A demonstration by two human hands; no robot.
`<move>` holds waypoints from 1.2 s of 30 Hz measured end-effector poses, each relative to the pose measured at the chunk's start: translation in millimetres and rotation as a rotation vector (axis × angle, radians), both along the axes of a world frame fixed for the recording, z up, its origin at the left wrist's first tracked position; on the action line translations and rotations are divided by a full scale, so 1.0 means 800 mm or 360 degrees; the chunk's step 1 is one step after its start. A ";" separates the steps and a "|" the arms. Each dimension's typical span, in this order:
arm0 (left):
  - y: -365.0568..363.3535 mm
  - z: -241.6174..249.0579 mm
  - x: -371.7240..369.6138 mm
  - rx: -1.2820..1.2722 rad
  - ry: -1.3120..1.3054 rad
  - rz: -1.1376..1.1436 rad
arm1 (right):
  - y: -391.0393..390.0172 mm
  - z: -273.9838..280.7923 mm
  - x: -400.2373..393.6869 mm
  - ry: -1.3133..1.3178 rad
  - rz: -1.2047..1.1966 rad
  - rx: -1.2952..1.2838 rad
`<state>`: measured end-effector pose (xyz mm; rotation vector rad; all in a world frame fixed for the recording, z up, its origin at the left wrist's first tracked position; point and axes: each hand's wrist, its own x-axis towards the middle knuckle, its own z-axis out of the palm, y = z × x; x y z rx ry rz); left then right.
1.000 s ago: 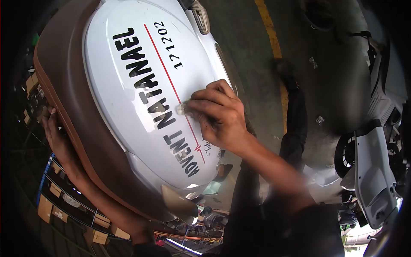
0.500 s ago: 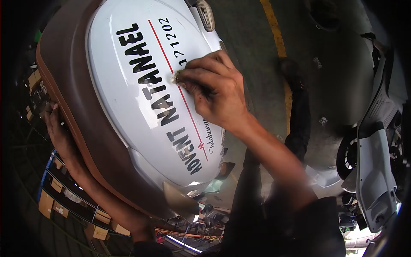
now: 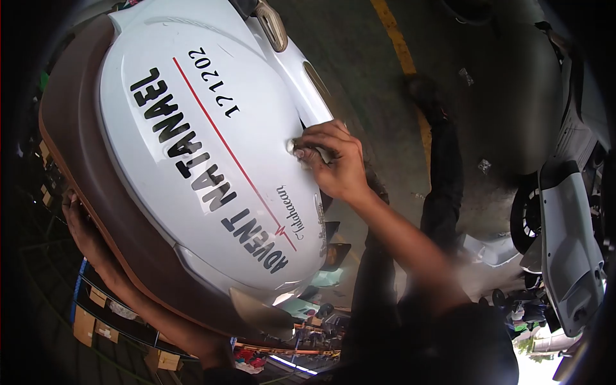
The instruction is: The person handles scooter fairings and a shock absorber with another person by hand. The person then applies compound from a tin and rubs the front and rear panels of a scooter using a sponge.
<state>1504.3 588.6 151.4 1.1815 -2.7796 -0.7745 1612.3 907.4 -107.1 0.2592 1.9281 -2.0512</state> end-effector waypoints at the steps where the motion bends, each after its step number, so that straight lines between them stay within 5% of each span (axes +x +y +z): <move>1: 0.018 -0.004 -0.002 -0.0071 -0.0024 -0.0008 | -0.011 -0.010 -0.019 -0.0136 -0.0099 -0.0079; 8: 0.068 -0.013 0.010 -0.0412 -0.0040 -0.0390 | 0.001 0.023 0.088 -0.0278 -0.0179 -0.0099; 12: 0.059 -0.008 0.008 -0.0276 -0.0091 -0.0225 | -0.025 -0.040 -0.003 -0.0239 -0.0334 0.0012; 16: 0.045 -0.003 0.007 -0.0356 -0.0112 -0.0446 | -0.003 0.002 0.066 -0.0262 -0.0237 0.0032; 24: 0.055 -0.006 0.000 -0.0160 -0.0035 0.0022 | -0.008 -0.005 0.029 -0.0206 -0.0194 0.0081; 27: 0.047 -0.009 -0.004 -0.0172 -0.0040 -0.0039 | -0.001 0.019 0.078 -0.0139 -0.0187 0.0141; 32: 0.044 -0.006 -0.003 -0.0158 -0.0036 -0.0057 | -0.019 -0.014 0.012 -0.0066 -0.0265 0.0140; 36: 0.042 -0.006 -0.002 -0.0138 -0.0028 -0.0076 | 0.008 0.037 0.094 -0.0254 -0.0138 0.0122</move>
